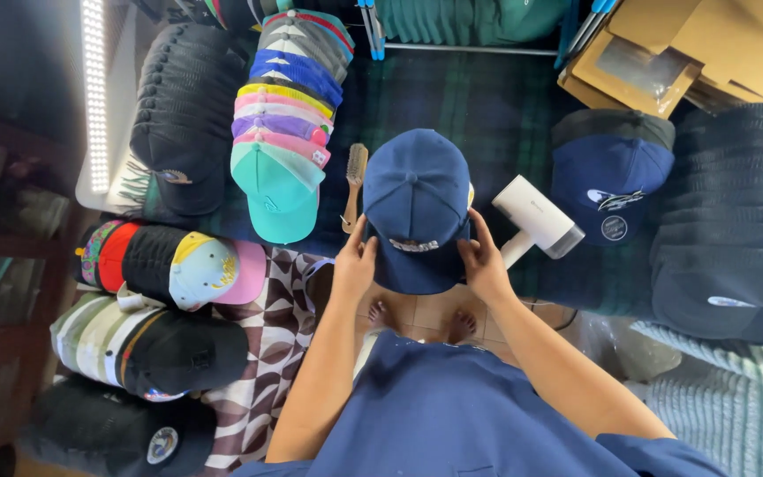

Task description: Cleaning and reshaping a blue baseball cap using a brush and a handheld steamer.

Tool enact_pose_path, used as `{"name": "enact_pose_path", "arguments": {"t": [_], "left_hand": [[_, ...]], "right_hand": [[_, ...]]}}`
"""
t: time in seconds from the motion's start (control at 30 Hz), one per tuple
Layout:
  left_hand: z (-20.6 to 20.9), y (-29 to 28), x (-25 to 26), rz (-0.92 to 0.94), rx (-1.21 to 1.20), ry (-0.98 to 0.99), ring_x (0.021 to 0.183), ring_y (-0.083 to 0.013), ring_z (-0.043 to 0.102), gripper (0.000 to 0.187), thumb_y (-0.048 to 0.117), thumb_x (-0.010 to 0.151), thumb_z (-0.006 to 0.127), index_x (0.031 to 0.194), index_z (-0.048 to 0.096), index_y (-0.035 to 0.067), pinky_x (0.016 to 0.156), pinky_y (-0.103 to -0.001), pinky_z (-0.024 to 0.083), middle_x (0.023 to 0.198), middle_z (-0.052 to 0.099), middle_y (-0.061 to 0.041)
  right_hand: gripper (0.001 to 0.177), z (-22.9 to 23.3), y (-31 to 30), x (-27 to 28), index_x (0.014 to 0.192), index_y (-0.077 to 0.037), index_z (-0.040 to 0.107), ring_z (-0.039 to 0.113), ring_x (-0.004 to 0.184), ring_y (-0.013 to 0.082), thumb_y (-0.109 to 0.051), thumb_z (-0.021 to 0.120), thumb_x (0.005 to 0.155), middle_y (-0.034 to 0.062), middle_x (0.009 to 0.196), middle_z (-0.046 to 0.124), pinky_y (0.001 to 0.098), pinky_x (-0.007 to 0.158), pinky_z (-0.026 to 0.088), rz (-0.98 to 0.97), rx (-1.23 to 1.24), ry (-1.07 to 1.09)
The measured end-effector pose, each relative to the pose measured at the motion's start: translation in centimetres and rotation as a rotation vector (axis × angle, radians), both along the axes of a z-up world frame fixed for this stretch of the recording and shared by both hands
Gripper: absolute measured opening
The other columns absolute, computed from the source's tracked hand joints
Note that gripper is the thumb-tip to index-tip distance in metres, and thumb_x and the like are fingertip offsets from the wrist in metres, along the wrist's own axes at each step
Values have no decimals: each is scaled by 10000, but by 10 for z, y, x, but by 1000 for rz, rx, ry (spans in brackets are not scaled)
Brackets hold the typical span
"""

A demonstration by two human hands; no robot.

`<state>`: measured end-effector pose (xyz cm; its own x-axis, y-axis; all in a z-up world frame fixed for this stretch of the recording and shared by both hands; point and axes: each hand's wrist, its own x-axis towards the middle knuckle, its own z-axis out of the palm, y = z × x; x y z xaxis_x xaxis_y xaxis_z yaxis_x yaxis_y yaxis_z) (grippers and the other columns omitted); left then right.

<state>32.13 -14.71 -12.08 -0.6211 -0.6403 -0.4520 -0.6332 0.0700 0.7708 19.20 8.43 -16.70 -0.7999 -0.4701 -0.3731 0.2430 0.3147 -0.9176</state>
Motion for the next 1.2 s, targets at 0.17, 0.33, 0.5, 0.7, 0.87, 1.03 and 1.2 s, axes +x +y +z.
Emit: {"name": "enact_pose_path", "arguments": {"t": [0.17,0.33,0.5,0.7,0.87,1.03,1.2], "left_hand": [[25,10,4,-106,-18,31,1213,-473,626,563,296,1061,484,1591,326,396,1051,-549,524,1263,673,-306],[3,-18,4,-261,-69,55,1049,-448,706,593,330,1054,512,1606,302,379,926,-536,574,1062,739,-288],[-32,-47,1,-400,-5,95,972,-393,740,618,326,1049,529,1616,282,345,849,-508,600,983,766,-224],[-36,-90,-47,-252,-100,582,1131,-342,660,576,78,925,673,1486,559,146,1007,-476,526,1199,665,-167],[23,-109,-122,-498,108,873,1434,-297,485,403,225,1079,527,1459,576,100,1224,-454,349,1461,566,-119],[13,-103,-164,-690,221,586,1439,-266,483,432,324,1067,537,1493,555,257,1232,-461,326,1490,581,-42],[5,-101,-175,-682,251,387,1401,-226,527,399,362,1038,540,1430,613,344,1206,-427,370,1444,628,25]], "right_hand": [[642,-55,5,9,1635,-379,357,658,854,213,-243,580,1048,85,907,706,423,811,570,-11,199,162],[604,-60,3,13,1596,-399,425,704,892,237,-293,609,1030,63,921,743,435,862,575,-95,331,162],[590,-58,0,19,1548,-403,502,716,890,196,-269,654,994,17,926,756,400,862,581,-188,418,152],[504,22,-24,-17,1483,-48,569,601,1256,296,-111,631,987,213,1340,651,468,1092,462,-334,138,327],[603,107,-89,-58,1539,-33,446,414,1481,269,-338,512,1023,185,1527,512,475,1212,305,-207,-302,347],[477,96,-117,-71,1422,-107,620,507,1412,265,-349,551,1017,120,1458,599,443,1200,335,-50,-18,393],[438,92,-117,-71,1399,-129,644,553,1363,255,-316,561,1012,109,1430,624,452,1174,376,-117,-17,304]]}}
